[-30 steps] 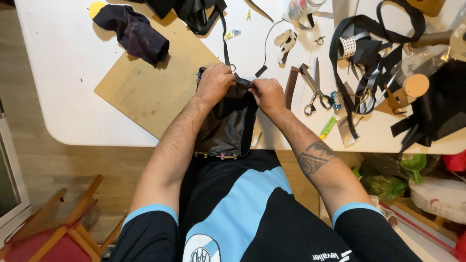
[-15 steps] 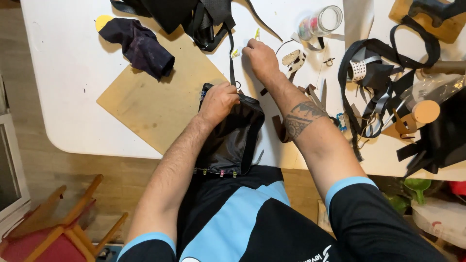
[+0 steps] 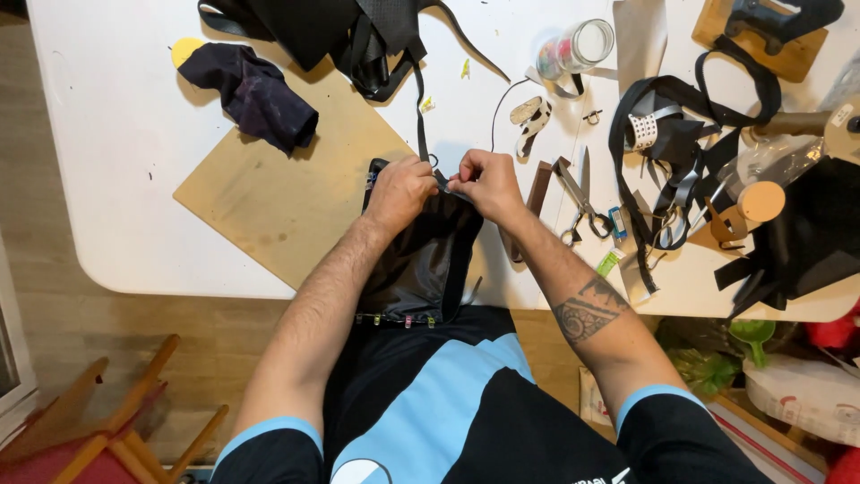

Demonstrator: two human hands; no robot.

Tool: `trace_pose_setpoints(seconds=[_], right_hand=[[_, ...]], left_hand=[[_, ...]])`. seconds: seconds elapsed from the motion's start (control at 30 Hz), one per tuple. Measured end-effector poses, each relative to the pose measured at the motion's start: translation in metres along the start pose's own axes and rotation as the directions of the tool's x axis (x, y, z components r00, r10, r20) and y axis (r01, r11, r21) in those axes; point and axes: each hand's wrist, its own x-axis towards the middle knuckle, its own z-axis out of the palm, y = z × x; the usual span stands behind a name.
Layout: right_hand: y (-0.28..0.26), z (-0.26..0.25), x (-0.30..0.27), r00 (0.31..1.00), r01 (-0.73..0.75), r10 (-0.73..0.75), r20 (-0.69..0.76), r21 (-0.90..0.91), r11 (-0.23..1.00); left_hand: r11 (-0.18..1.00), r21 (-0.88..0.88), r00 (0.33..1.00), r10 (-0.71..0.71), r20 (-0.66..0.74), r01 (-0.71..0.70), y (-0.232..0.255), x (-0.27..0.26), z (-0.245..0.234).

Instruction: Preparing a black bag for sewing by aligning the edges and securing them with plastic clips.

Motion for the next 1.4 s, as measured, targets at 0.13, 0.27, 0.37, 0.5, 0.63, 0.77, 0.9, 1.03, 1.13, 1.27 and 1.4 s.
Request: trace_pose_setpoints(seconds=[0.13,0.27,0.37,0.5,0.63,0.77,0.9,1.03,1.13,1.27,1.4], right_hand=[[0.010,0.004,-0.003,0.998,0.067,-0.064,0.026,-0.134,0.989],[0.004,-0.004,-0.010,0.978,0.199,-0.133,0.159,-0.542,0.817],[-0.020,-0.016,-0.008,0.964,0.247,-0.128,0.231,-0.616,0.748],[-0.010,-0.015,0.046,0.946,0.316,-0.306,0.112,-0.537,0.782],[0.010,0.012,0.111,0.889,0.394,-0.450,0.084,-0.640,0.659],[-0.001,0.019,0.117,0.958,0.228,-0.278,-0.071,-0.400,0.888],[0.050,0.019,0.115,0.799,0.480,-0.582,-0.152,-0.421,0.769],[0.021,0.008,0.060,0.796,0.474,-0.558,-0.235,-0.331,0.816],[0.007,0.001,0.027,0.832,0.493,-0.531,-0.159,-0.227,0.840],[-0.011,-0.001,0.004,0.848,0.519,-0.530,0.000,-0.198,0.831],[-0.010,0.007,0.003,0.856,0.510,-0.508,0.092,-0.308,0.803]], left_hand=[[1.000,0.003,1.000,0.001,-0.007,-0.001,0.001,0.002,-0.002],[1.000,0.021,1.000,-0.001,-0.017,0.002,0.003,-0.002,-0.001],[1.000,0.030,1.000,0.006,-0.030,-0.005,0.003,-0.002,0.001],[0.998,0.062,0.999,0.008,-0.035,-0.005,0.006,-0.001,-0.023],[0.994,0.112,1.000,0.002,-0.015,-0.001,0.009,-0.006,-0.051],[0.997,0.040,0.988,-0.065,-0.143,0.071,0.011,-0.007,-0.073],[0.997,0.031,0.996,-0.065,-0.059,0.067,-0.005,-0.016,-0.058],[1.000,0.000,0.998,-0.031,-0.047,0.031,-0.008,-0.010,-0.044],[0.999,0.009,0.998,-0.054,0.011,0.054,-0.012,-0.013,-0.032],[0.996,-0.002,0.996,-0.086,-0.012,0.086,-0.017,-0.015,-0.021],[0.995,0.015,0.995,-0.096,-0.022,0.096,-0.020,-0.013,-0.017]])
